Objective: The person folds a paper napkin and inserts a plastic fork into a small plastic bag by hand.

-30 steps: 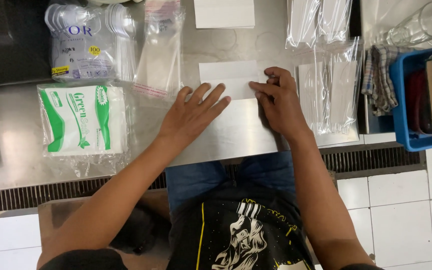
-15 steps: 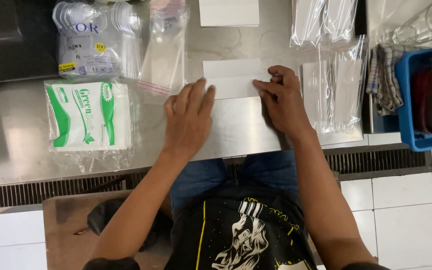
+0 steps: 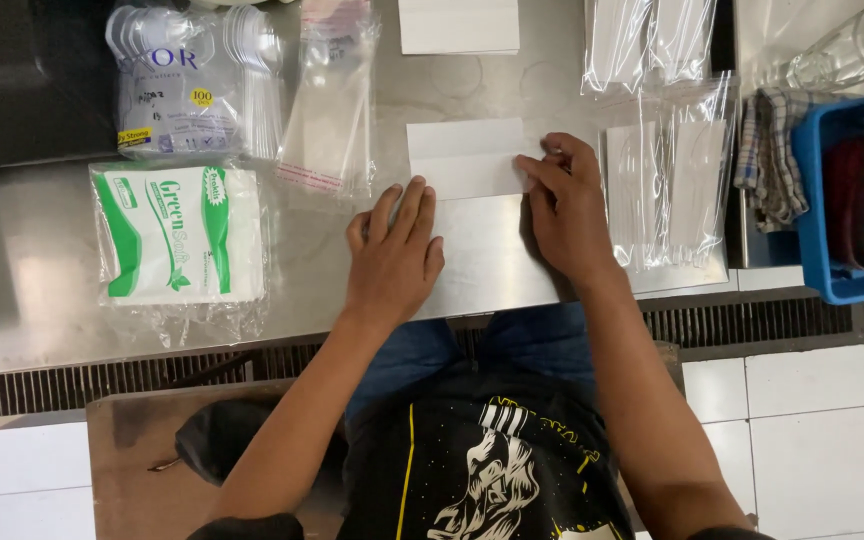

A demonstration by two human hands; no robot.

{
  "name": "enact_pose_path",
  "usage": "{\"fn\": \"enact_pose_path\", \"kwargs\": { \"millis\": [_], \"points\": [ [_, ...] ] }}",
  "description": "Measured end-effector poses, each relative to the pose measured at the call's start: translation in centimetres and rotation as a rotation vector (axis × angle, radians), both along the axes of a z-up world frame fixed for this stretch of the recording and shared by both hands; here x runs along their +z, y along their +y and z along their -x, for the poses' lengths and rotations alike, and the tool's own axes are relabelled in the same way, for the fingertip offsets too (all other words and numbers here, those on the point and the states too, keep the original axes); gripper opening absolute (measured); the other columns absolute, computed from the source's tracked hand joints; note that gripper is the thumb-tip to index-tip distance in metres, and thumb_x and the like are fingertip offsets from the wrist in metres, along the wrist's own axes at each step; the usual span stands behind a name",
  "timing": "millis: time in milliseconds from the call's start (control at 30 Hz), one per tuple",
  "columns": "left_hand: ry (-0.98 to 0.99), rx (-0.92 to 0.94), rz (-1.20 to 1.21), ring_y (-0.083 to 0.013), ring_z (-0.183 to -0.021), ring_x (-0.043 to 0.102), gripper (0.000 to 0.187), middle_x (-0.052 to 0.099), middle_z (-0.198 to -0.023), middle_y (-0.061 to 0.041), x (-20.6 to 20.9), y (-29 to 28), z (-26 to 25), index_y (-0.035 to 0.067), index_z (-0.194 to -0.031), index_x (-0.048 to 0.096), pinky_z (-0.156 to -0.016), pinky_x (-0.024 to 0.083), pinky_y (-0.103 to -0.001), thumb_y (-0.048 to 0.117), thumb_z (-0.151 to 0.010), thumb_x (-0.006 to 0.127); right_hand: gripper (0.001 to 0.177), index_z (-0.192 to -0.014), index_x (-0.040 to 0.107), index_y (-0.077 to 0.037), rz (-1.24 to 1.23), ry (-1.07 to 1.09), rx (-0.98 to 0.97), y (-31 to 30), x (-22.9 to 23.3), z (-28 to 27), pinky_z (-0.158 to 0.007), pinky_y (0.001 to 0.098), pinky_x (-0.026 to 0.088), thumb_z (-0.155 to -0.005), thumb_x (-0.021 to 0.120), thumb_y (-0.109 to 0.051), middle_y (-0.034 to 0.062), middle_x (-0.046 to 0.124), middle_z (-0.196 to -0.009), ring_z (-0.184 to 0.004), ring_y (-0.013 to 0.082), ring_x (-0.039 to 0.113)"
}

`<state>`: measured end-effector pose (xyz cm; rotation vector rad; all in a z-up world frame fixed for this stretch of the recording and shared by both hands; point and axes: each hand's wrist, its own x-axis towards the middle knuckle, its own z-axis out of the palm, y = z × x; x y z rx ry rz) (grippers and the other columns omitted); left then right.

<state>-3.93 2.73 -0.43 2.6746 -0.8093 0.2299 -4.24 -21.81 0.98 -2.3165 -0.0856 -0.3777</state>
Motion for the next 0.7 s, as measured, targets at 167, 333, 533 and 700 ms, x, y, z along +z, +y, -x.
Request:
{"fn": "enact_pose_path", "kwargs": {
  "millis": [167,333,533,700],
  "points": [
    [0.009,0.024,0.026,-0.0273,-0.147,0.033,0.05,0.045,-0.16,-0.011,0.0,-0.3,0.0,0.006,-0.152,0.05,-0.108,0.026,-0.05,0.03,-0.108,0.045,0.029,-0.126,0.074,-0.01,0.299,-0.202,-0.024,5.2,1.8,2.0,-0.11,0.0485,0.037,-0.098,0.067,-0.009,0.0162,0.054,-0.14,-0.129,0.0354,0.051],
    [-0.052,0.032,0.036,-0.0268,-0.146,0.035,0.05,0.047,-0.159,-0.009,-0.8,-0.2,-0.1,0.008,-0.15,0.053,-0.107,0.028,-0.05,0.032,-0.106,0.047,0.036,-0.138,0.069,-0.019,0.402,-0.078,-0.009,7.5,0.0,3.0,-0.11,0.0539,0.028,-0.105,0.06,-0.031,0.0162,0.05,-0.147,-0.134,0.0367,0.042],
    [-0.059,0.034,0.07,-0.0279,-0.143,0.039,0.05,0.049,-0.157,-0.011,-0.4,-0.2,-0.1,0.007,-0.148,0.056,-0.106,0.029,-0.05,0.031,-0.105,0.049,0.036,-0.136,0.072,-0.02,0.466,-0.064,-0.123,3.0,-0.7,3.7,-0.109,0.052,0.029,-0.108,0.056,-0.037,0.0125,0.052,-0.147,-0.133,0.0352,0.042],
    [-0.042,0.032,0.067,-0.0284,-0.143,0.039,0.051,0.049,-0.157,-0.011,-0.5,-0.1,-0.1,0.007,-0.148,0.056,-0.107,0.028,-0.051,0.031,-0.104,0.049,0.033,-0.134,0.073,-0.012,0.526,-0.072,-0.142,-0.3,-0.8,3.3,-0.098,0.0477,0.042,-0.104,0.067,-0.023,0.0133,0.057,-0.137,-0.123,0.0344,0.052]
  ]
}}
